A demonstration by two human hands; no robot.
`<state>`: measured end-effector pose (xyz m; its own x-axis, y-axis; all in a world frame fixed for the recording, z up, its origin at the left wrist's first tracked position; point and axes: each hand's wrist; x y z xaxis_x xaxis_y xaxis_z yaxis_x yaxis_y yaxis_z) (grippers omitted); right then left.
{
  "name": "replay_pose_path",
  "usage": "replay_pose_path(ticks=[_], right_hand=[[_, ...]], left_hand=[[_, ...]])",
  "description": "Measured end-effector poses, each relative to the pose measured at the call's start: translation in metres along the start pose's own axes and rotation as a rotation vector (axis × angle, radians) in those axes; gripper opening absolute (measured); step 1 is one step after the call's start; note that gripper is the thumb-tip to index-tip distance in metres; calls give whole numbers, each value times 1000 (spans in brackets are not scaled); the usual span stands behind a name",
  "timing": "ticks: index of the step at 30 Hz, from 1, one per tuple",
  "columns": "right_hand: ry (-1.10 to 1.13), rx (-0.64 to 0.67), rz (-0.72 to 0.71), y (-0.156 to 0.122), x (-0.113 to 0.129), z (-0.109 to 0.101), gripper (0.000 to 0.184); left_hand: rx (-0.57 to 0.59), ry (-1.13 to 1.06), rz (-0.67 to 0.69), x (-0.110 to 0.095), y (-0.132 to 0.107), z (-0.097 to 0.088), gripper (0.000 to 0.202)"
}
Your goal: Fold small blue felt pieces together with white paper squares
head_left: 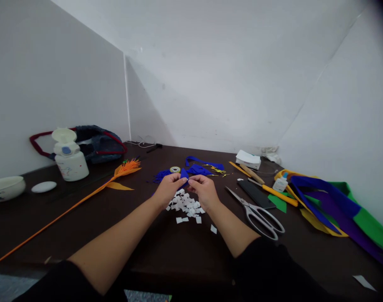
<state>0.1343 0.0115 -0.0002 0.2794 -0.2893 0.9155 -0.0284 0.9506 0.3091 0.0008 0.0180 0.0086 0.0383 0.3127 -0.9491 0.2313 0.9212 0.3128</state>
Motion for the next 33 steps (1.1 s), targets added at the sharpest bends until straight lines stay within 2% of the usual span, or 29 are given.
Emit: replay_pose_path(ticks=[7, 10, 12, 16, 20, 23, 27, 30, 33], right_hand=[[-22, -17, 20, -1, 0, 2, 21], [-106, -37, 3, 0, 1, 1, 24], [-225, -56, -70, 0, 1, -1, 25], [-517, -75, -303, 0, 5, -4, 17], [-645, -114, -436, -3, 10, -3, 15], [-653, -138, -425, -3, 10, -2, 16], [-607, -142, -327, -2, 9, -2, 16], [-573, -128, -268, -2, 7, -3, 18], [-558, -106, -252, -1, 4, -4, 20]], left_hand=[[-10, 66, 25, -3, 0, 0, 26], [-17, 149, 40, -3, -1, -1, 29], [-21, 211, 52, -4, -2, -1, 32], [-33, 325, 81, -9, -3, 0, 34], [-46, 352, 102, -11, -3, 2, 34], [-56, 340, 90, -10, -3, 2, 34], [-74, 306, 77, -5, -1, 1, 31], [-61, 219, 73, -2, 0, 1, 22], [-38, 137, 70, 1, 1, 1, 24]])
Point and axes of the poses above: each hand's wrist, its own y-axis towards the middle knuckle, its own z-axis out of the palm, x = y × z, and after that the axes turned 2 degrees about x, right-handed
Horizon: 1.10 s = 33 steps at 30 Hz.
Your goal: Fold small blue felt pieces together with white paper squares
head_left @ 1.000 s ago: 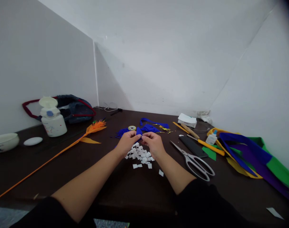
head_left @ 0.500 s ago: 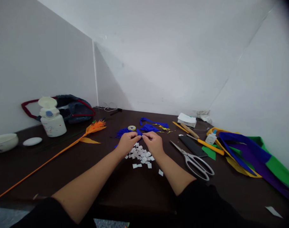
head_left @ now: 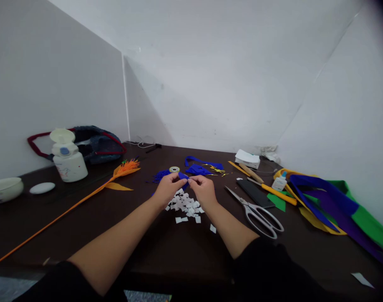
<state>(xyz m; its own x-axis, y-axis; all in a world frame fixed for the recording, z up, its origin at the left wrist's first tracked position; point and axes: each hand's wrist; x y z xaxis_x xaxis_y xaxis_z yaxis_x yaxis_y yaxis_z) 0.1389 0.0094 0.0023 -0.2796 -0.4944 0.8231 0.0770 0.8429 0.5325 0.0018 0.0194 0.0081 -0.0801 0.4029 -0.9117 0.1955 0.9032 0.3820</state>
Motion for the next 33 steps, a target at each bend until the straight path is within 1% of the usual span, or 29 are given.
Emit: replay_pose_path(ticks=[4, 9, 13, 17, 22, 27, 30, 33], right_hand=[[-12, 1, -20, -1, -1, 1, 20], [-125, -56, -80, -3, 4, 1, 15], [-150, -85, -119, -3, 7, 1, 13], [-146, -75, -138, -3, 6, 1, 16], [-255, -62, -223, -4, 8, 0, 17], [-322, -85, -208, -4, 9, 0, 17], [-350, -89, -209, -4, 8, 0, 16], [-355, -89, -211, -4, 7, 0, 15]], left_hand=[[-26, 43, -2, 2, 1, -1, 24], [-54, 129, -18, -1, 1, 0, 23], [-59, 113, -21, -4, 0, 1, 23], [-45, 73, -32, -2, -1, 1, 24], [-45, 62, -51, 0, 0, 1, 25], [-56, 50, -54, -1, 0, 2, 27], [-72, 57, -70, 2, 1, 2, 29], [-65, 53, -75, 6, 1, 3, 29]])
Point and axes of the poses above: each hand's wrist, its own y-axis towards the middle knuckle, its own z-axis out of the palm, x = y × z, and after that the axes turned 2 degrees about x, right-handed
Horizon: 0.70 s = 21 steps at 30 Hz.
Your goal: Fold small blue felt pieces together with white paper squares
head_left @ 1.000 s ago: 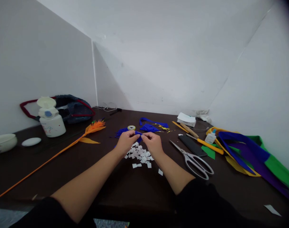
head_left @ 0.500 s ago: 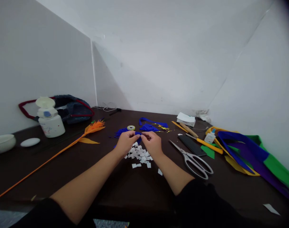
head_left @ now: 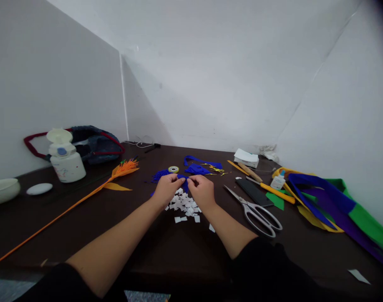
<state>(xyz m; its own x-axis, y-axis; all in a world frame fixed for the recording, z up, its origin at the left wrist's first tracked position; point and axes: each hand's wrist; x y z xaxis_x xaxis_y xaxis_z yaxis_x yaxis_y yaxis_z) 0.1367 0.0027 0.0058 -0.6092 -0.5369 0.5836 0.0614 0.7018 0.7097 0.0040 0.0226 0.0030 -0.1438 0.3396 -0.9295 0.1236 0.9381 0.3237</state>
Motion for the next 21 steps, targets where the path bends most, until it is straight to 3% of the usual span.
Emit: replay_pose_path(ticks=[11, 17, 21], right_hand=[[152, 87, -28, 3, -10, 5, 18], [67, 127, -127, 4, -9, 0, 19], [69, 116, -85, 4, -11, 1, 15]], left_hand=[[81, -7, 35, 0, 0, -3, 24], [57, 114, 67, 2, 2, -5, 27], [81, 201, 78, -2, 1, -6, 26]])
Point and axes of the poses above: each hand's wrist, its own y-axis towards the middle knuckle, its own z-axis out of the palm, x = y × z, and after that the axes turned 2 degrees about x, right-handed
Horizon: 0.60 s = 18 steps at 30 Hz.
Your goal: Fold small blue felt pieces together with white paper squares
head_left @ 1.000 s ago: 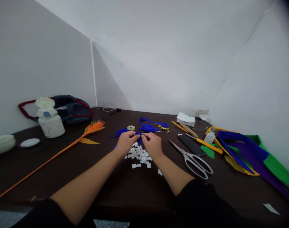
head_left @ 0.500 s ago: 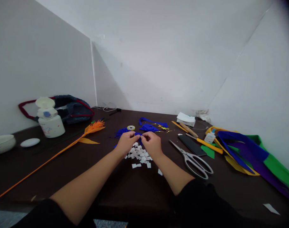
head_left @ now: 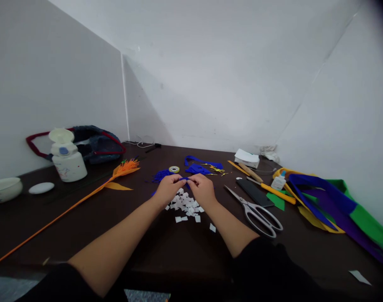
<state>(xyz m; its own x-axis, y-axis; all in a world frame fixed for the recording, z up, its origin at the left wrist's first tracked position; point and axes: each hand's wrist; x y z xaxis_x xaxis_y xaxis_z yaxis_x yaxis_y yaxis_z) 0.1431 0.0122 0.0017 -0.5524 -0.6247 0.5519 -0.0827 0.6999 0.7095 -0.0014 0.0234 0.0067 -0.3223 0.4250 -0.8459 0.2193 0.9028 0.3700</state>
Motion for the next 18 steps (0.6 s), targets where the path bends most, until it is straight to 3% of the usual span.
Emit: replay_pose_path(ticks=[8, 18], right_hand=[[159, 65, 238, 4, 0, -1, 10], [215, 181, 246, 4, -6, -4, 14]], left_hand=[[37, -33, -9, -6, -3, -3, 22], [144, -22, 17, -10, -7, -4, 25]])
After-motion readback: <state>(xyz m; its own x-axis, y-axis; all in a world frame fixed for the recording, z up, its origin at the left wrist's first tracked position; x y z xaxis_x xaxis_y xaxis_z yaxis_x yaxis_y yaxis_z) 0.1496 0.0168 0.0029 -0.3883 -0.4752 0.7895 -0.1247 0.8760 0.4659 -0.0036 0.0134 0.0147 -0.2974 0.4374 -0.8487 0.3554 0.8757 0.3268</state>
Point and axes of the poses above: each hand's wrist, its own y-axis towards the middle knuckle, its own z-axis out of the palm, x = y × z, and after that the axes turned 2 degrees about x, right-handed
